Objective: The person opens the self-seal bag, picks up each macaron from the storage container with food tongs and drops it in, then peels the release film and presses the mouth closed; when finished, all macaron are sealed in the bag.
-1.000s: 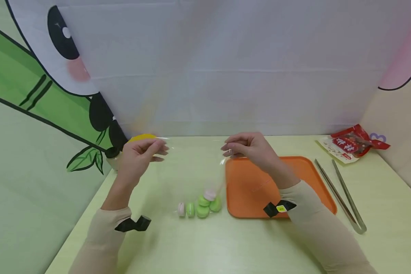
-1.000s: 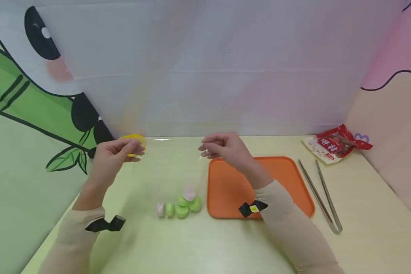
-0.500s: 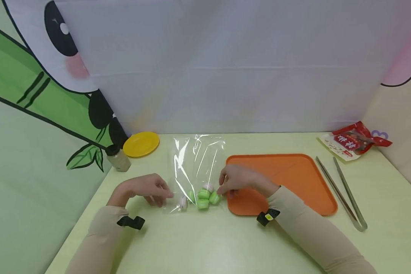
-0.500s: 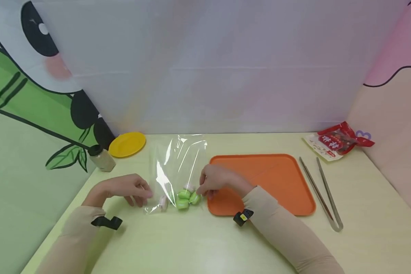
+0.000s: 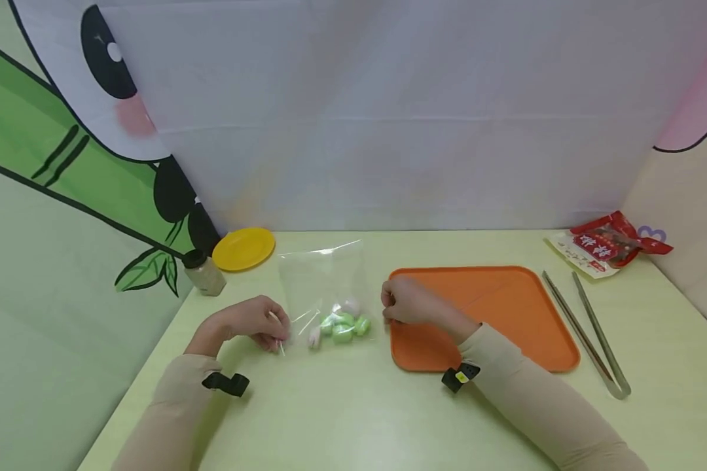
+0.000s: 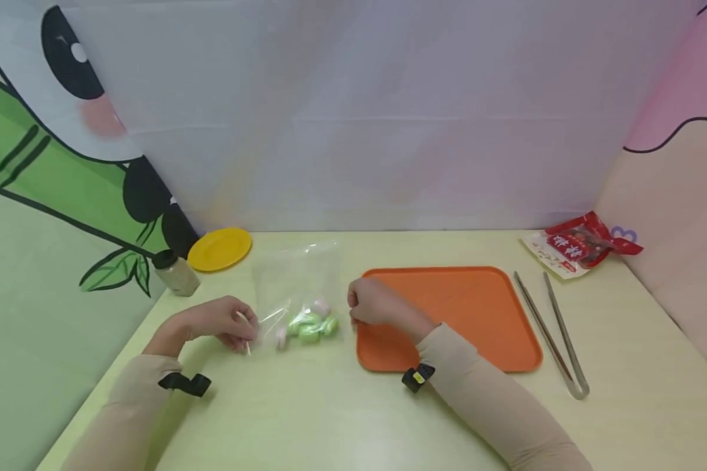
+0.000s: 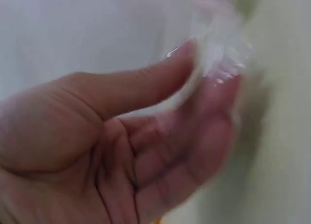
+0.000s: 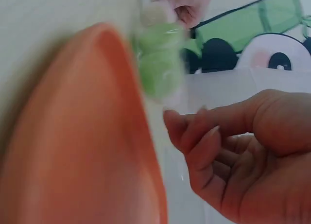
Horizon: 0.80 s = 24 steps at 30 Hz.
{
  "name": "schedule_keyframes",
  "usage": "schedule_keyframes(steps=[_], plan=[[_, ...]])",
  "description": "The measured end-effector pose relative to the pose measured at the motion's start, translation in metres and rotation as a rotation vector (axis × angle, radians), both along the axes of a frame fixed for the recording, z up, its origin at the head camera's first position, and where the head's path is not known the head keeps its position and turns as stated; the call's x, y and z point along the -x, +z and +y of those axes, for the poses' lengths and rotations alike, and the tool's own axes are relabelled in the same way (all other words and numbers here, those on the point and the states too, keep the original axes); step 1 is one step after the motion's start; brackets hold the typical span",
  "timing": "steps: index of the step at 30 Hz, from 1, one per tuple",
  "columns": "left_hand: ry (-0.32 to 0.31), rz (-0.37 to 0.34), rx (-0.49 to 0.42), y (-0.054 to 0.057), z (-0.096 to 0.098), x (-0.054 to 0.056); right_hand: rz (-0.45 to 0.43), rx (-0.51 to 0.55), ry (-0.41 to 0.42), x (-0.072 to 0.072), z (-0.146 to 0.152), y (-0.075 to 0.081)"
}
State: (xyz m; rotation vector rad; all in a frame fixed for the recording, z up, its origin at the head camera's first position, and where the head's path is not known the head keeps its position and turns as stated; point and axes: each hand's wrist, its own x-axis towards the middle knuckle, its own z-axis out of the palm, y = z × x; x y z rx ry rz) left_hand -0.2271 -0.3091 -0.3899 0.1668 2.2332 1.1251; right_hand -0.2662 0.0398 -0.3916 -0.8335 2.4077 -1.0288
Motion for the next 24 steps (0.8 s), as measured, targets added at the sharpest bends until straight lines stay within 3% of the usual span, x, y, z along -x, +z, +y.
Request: schedule_keyframes(steps=[3, 8, 12, 17, 24], plan=[[0.042, -0.019, 0.065, -0.0029, 0.0044, -0.0001, 0.040, -0.062, 0.040, 0.0003, -0.0004, -0.0033], [0.094, -0.017, 0.036, -0.0054, 0.0042, 0.0010, 0.009, -0.022, 0.067, -0.0012, -0.0026, -0.0032], [0.084, -0.033, -0.003, -0.0056, 0.0010, 0.0005, 0.039, -0.060, 0.079, -0.0016, -0.0044, -0.0048], [0.062, -0.002, -0.017, -0.0044, -0.0011, 0.0014, 0.081, -0.113, 0.097, -0.0020, -0.0057, -0.0064], [0.039, 0.010, 0.010, -0.0018, -0.0021, 0.0022, 0.046, -0.153, 0.118, -0.0068, -0.0062, -0.0026]])
